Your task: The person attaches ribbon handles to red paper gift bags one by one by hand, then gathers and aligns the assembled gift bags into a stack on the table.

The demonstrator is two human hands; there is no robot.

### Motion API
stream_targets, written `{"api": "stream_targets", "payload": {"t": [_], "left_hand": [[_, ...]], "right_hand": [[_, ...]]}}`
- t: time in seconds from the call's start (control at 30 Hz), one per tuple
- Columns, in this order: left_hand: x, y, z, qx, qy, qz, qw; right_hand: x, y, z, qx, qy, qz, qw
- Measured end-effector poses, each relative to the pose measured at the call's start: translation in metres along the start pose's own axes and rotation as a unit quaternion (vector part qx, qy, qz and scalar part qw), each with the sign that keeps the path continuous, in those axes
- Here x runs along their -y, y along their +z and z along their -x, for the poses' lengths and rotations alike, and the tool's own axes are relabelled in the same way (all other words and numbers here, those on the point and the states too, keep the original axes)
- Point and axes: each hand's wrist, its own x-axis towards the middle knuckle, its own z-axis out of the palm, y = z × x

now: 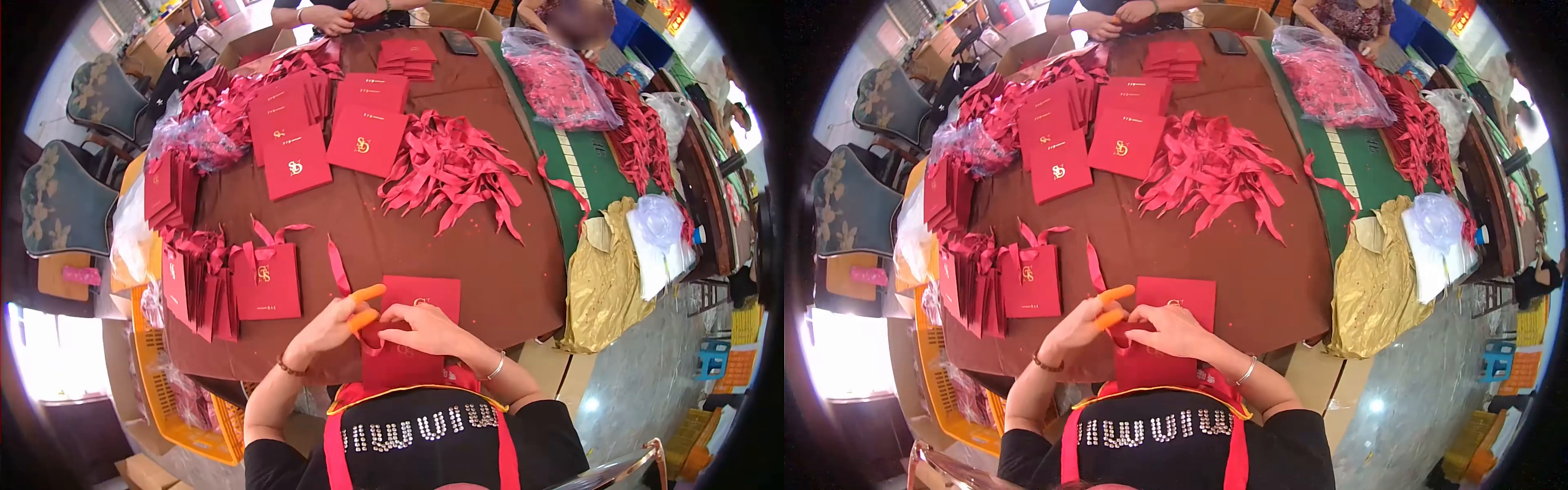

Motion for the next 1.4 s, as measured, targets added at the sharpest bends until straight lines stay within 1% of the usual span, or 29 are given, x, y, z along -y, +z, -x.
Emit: {"api": "stream_targets", "payload": {"t": [0.03,0.07,0.13,0.17,0.23,0.27,0.3,0.33,0.4,0.47,0.5,0.53,0.6,0.67,0.73,0.8,0.9,0.97,1.03,1.1,1.13,1.17,1.2,1.23,1.27,1.3,1.33,1.37,1.4], "left_hand": [[-0.025,-0.003,-0.001,0.035,-0.074,-0.072,0.994],[-0.023,-0.005,-0.005,0.030,-0.079,-0.069,0.994],[-0.020,-0.009,-0.008,0.102,0.008,-0.192,0.976],[-0.022,-0.011,-0.010,0.124,-0.052,-0.120,0.984],[-0.010,-0.013,-0.016,0.139,-0.046,-0.104,0.984],[-0.006,-0.015,-0.020,0.156,-0.038,-0.091,0.983],[-0.010,-0.021,-0.026,0.209,-0.044,-0.095,0.972],[-0.022,-0.025,-0.032,0.267,-0.065,-0.134,0.952],[-0.033,-0.025,-0.035,0.261,-0.067,-0.065,0.961],[-0.024,-0.025,-0.045,0.306,-0.063,-0.066,0.948],[-0.039,-0.024,-0.045,0.322,-0.090,-0.030,0.942],[-0.034,-0.023,-0.047,0.320,-0.079,-0.027,0.944],[-0.038,-0.021,-0.047,0.321,-0.122,-0.047,0.938],[-0.038,-0.019,-0.046,0.331,-0.140,-0.028,0.933],[-0.042,-0.018,-0.045,0.314,-0.137,-0.027,0.939],[-0.045,-0.016,-0.044,0.308,-0.158,-0.030,0.938],[-0.034,-0.011,-0.043,0.277,-0.156,0.002,0.948],[-0.024,-0.007,-0.044,0.255,-0.145,0.094,0.951],[-0.026,-0.007,-0.045,0.233,-0.160,0.097,0.955],[-0.028,-0.009,-0.046,0.210,-0.172,0.101,0.957],[-0.029,-0.012,-0.048,0.182,-0.144,0.096,0.968],[-0.030,-0.015,-0.049,0.153,-0.114,0.090,0.977],[-0.028,-0.017,-0.051,0.153,-0.115,0.090,0.977],[-0.024,-0.017,-0.052,0.108,-0.078,0.071,0.989],[-0.020,-0.018,-0.052,0.062,-0.041,0.052,0.996],[-0.018,-0.020,-0.053,0.048,-0.054,0.012,0.997],[-0.006,-0.019,-0.053,0.049,-0.053,0.011,0.997],[0.012,-0.017,-0.053,-0.049,0.034,-0.186,0.981],[0.014,-0.016,-0.050,-0.144,0.118,-0.371,0.910]], "right_hand": [[-0.002,0.006,0.001,-0.043,-0.049,0.041,0.997],[-0.002,0.009,0.001,-0.036,-0.050,0.040,0.997],[-0.001,0.016,0.000,-0.043,-0.035,0.069,0.996],[0.000,0.017,0.001,-0.038,-0.036,0.070,0.996],[0.002,0.017,0.003,-0.084,-0.087,0.106,0.987],[0.003,0.017,0.004,-0.079,-0.087,0.105,0.988],[0.003,0.017,0.004,-0.081,-0.093,0.110,0.986],[0.003,0.018,0.005,-0.082,-0.098,0.113,0.985],[0.001,0.022,0.005,-0.104,-0.125,0.102,0.981],[0.012,0.018,0.008,-0.087,-0.099,0.121,0.984],[0.012,0.018,0.010,-0.085,-0.096,0.111,0.986],[0.011,0.018,0.011,-0.087,-0.095,0.102,0.986],[0.004,0.020,0.012,-0.080,-0.083,0.070,0.991],[0.006,0.017,0.014,-0.087,-0.084,0.051,0.991],[0.005,0.014,0.014,-0.079,-0.082,0.033,0.993],[0.005,0.013,0.014,-0.070,-0.064,0.020,0.995],[0.001,0.013,0.013,-0.079,-0.069,-0.005,0.994],[0.000,0.010,0.013,-0.061,-0.057,-0.022,0.996],[-0.003,0.009,0.013,-0.046,-0.043,-0.039,0.997],[-0.007,0.009,0.014,-0.021,-0.061,-0.105,0.992],[-0.006,0.007,0.015,-0.020,-0.061,-0.105,0.992],[-0.004,0.005,0.015,-0.022,-0.034,-0.087,0.995],[-0.003,0.003,0.015,-0.024,-0.008,-0.069,0.997],[-0.005,0.004,0.015,-0.023,-0.009,-0.070,0.997],[-0.010,0.006,0.016,-0.050,-0.013,-0.079,0.996],[-0.015,0.007,0.016,-0.077,-0.017,-0.089,0.993],[-0.017,0.006,0.015,-0.078,-0.017,-0.089,0.993],[-0.019,0.004,0.014,-0.085,-0.015,-0.068,0.994],[-0.022,0.003,0.014,-0.090,-0.012,-0.047,0.995]]}}
